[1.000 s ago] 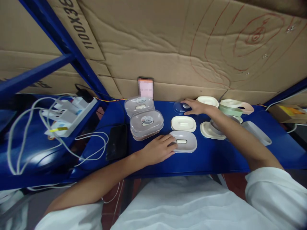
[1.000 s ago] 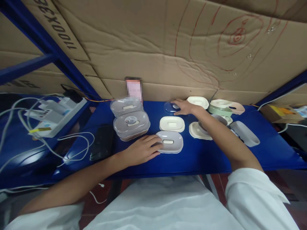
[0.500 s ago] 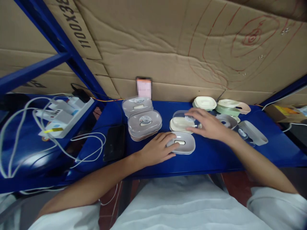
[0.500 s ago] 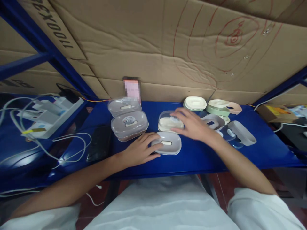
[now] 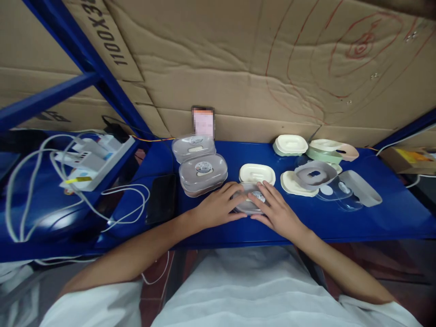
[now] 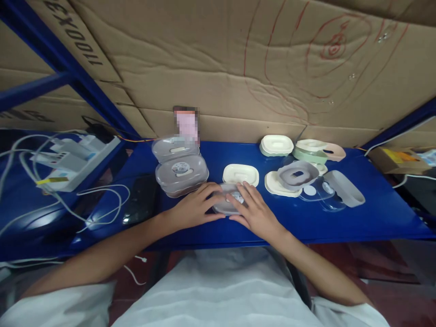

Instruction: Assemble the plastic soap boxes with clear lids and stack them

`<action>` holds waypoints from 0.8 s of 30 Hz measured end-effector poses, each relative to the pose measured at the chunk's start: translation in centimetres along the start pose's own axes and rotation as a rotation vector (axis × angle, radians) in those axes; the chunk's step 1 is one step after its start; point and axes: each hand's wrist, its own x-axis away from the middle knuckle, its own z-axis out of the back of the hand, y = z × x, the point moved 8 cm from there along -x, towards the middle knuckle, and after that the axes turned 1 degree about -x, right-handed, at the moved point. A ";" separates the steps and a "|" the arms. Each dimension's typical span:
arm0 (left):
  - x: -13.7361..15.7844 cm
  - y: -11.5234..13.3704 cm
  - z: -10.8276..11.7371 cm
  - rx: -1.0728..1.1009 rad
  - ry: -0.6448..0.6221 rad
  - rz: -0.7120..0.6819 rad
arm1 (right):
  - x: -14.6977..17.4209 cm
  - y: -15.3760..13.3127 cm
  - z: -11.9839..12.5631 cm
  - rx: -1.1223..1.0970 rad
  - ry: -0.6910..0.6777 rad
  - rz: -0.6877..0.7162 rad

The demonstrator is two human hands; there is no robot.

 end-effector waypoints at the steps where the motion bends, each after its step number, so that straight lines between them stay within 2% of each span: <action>1: 0.0 0.2 -0.1 -0.018 -0.015 -0.011 | 0.3 -0.1 0.0 0.020 0.009 -0.012; 5: 0.0 0.6 0.0 -0.012 -0.027 -0.022 | 0.7 0.4 0.3 -0.022 -0.040 0.020; 10: -0.1 0.2 0.0 0.081 0.007 0.032 | -0.1 2.0 1.4 -0.115 -0.082 0.063; 14: 0.0 0.1 -0.3 0.045 -0.006 0.011 | 0.0 2.1 1.0 -0.127 -0.118 0.056; 24: 0.0 0.9 -0.1 0.008 0.015 -0.046 | 1.3 2.3 0.4 -0.094 -0.056 0.066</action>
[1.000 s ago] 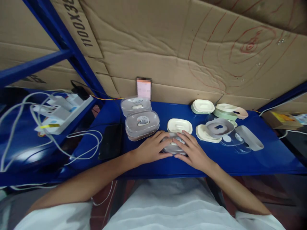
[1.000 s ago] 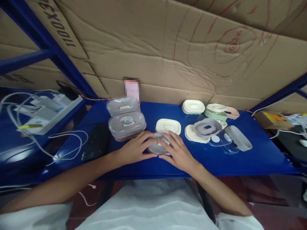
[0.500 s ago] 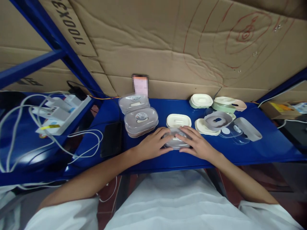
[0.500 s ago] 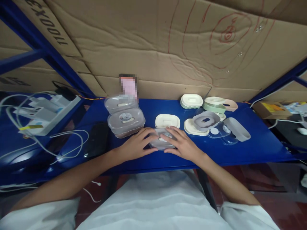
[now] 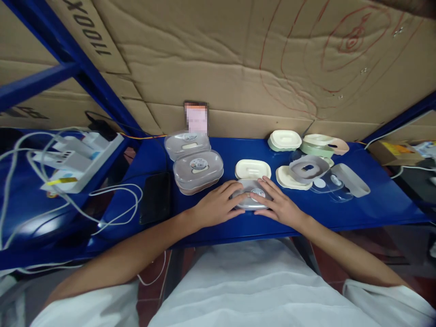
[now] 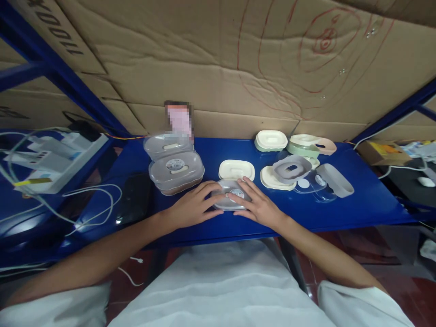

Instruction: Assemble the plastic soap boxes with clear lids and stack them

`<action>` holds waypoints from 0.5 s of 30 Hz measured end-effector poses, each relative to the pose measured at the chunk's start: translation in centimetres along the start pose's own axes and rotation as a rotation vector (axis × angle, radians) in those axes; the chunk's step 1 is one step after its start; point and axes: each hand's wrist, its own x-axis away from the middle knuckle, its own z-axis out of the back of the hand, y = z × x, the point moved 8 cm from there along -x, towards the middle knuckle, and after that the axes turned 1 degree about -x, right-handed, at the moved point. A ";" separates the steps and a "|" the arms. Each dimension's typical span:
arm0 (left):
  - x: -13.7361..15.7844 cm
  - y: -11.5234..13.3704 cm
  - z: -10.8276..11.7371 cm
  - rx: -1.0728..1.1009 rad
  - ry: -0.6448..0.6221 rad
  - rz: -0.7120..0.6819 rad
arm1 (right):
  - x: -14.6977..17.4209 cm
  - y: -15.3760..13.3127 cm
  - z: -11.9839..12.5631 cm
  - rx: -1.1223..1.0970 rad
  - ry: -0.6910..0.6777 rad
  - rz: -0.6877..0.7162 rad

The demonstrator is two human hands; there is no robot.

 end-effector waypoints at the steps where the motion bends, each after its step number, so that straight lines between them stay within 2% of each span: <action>1: 0.0 0.0 0.1 0.013 0.002 0.010 | 0.0 0.2 0.0 -0.029 0.004 0.001; 5: -0.2 -0.2 0.3 0.055 0.011 0.037 | -0.3 1.1 0.2 -0.117 0.033 0.001; 15: -0.3 -0.8 0.0 -0.017 0.019 0.057 | -1.2 1.8 0.8 -0.048 0.058 -0.014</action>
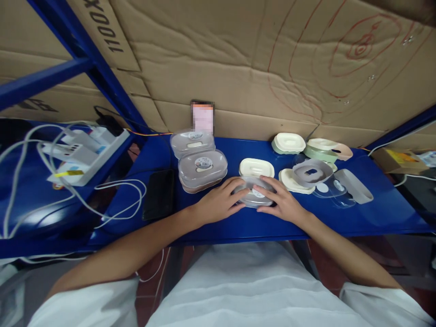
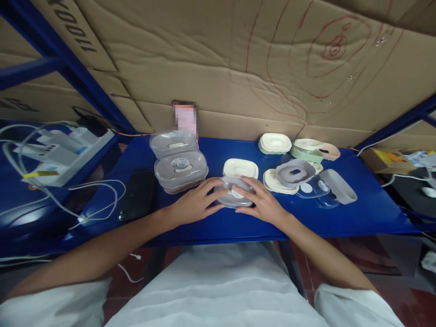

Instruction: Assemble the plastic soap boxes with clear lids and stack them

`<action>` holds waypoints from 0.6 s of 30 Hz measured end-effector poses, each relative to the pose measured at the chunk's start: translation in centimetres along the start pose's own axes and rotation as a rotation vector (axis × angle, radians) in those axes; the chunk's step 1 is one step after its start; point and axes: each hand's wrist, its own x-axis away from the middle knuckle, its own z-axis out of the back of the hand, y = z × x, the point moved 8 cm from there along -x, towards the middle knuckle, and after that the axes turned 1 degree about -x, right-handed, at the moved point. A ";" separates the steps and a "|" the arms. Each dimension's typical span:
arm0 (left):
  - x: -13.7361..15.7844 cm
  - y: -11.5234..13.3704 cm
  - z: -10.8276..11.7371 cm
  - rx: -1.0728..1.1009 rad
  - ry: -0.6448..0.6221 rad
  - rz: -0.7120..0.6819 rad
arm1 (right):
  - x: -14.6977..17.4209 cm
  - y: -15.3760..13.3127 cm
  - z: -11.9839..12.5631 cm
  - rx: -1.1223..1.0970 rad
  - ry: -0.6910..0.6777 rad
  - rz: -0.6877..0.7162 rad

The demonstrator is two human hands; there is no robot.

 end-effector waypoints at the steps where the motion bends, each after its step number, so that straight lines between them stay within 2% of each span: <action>1: 0.0 0.0 0.0 -0.002 -0.004 0.005 | 0.0 0.0 0.0 0.000 -0.006 -0.004; 10: 0.2 -0.3 -0.3 0.057 -0.014 0.049 | 0.2 0.2 -0.3 0.023 -0.028 -0.033; 14: 0.2 -0.4 -0.5 0.058 -0.010 0.038 | 0.3 0.1 -0.7 -0.032 -0.071 -0.068; 18: 0.0 0.1 0.3 0.004 0.053 0.000 | 1.0 0.4 -0.5 -0.068 -0.070 -0.119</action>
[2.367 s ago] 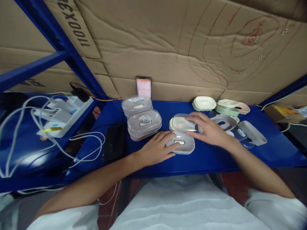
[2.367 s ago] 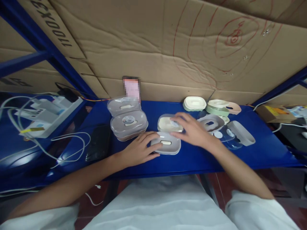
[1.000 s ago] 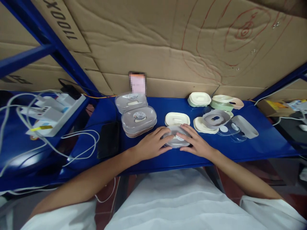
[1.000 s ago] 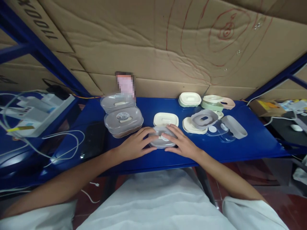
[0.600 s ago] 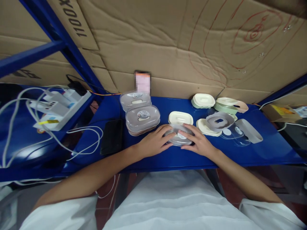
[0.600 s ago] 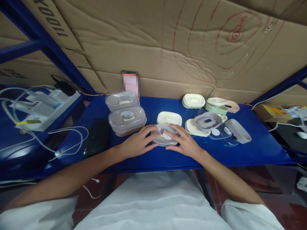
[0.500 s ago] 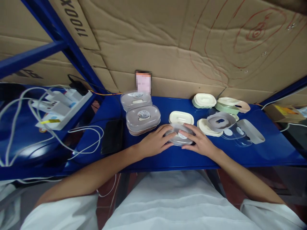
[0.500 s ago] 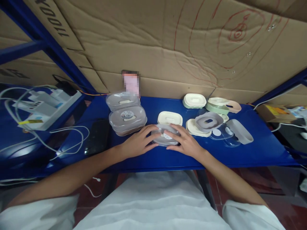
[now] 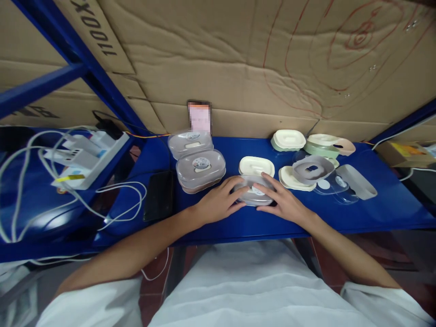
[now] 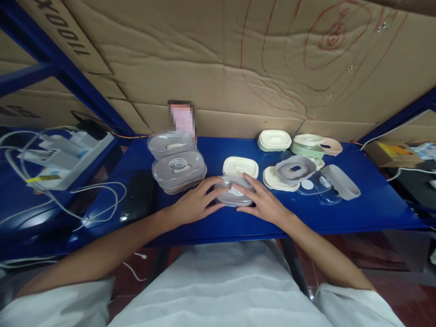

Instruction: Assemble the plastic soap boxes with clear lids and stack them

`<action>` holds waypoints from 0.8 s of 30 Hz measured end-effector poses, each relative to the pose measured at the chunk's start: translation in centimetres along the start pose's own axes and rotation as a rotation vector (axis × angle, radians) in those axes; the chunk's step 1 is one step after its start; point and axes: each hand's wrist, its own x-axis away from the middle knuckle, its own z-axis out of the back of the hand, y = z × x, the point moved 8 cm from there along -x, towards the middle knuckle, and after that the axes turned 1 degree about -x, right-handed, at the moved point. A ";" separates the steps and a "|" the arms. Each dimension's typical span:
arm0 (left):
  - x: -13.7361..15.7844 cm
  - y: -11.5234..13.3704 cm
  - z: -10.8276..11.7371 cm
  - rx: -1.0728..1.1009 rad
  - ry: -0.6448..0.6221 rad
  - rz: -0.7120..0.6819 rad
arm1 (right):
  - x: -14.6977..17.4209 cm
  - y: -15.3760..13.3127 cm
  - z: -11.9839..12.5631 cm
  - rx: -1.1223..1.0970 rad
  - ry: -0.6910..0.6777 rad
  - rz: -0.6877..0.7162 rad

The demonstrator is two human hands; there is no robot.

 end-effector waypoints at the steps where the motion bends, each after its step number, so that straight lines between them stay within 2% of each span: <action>1: 0.0 0.3 0.5 -0.020 0.036 -0.014 | 0.2 0.2 0.4 -0.008 0.013 -0.016; 4: 0.1 1.9 2.0 -0.068 0.139 -0.094 | 0.5 0.9 3.1 -0.024 0.100 -0.077; 6: 0.2 3.1 2.5 -0.078 0.141 -0.179 | -0.4 1.1 5.6 -0.013 0.186 -0.108; 8: 0.3 4.0 2.3 -0.081 0.097 -0.259 | -3.0 0.7 7.8 0.003 0.258 -0.113; 11: 0.4 4.3 1.4 -0.097 0.003 -0.313 | -10.1 -0.8 9.1 -0.018 0.283 -0.013; 15: 0.3 3.7 0.5 -0.134 -0.101 -0.301 | -21.4 -3.1 6.7 -0.121 0.145 0.219; 17: 0.3 3.5 0.5 -0.132 -0.109 -0.291 | -25.5 -3.8 5.0 -0.173 0.078 0.308; 20: 0.3 3.2 0.8 -0.114 -0.095 -0.282 | -28.8 -3.7 2.5 -0.212 -0.031 0.339; 24: 0.5 3.0 0.8 -0.098 -0.089 -0.283 | -29.5 -2.4 0.9 -0.211 -0.088 0.276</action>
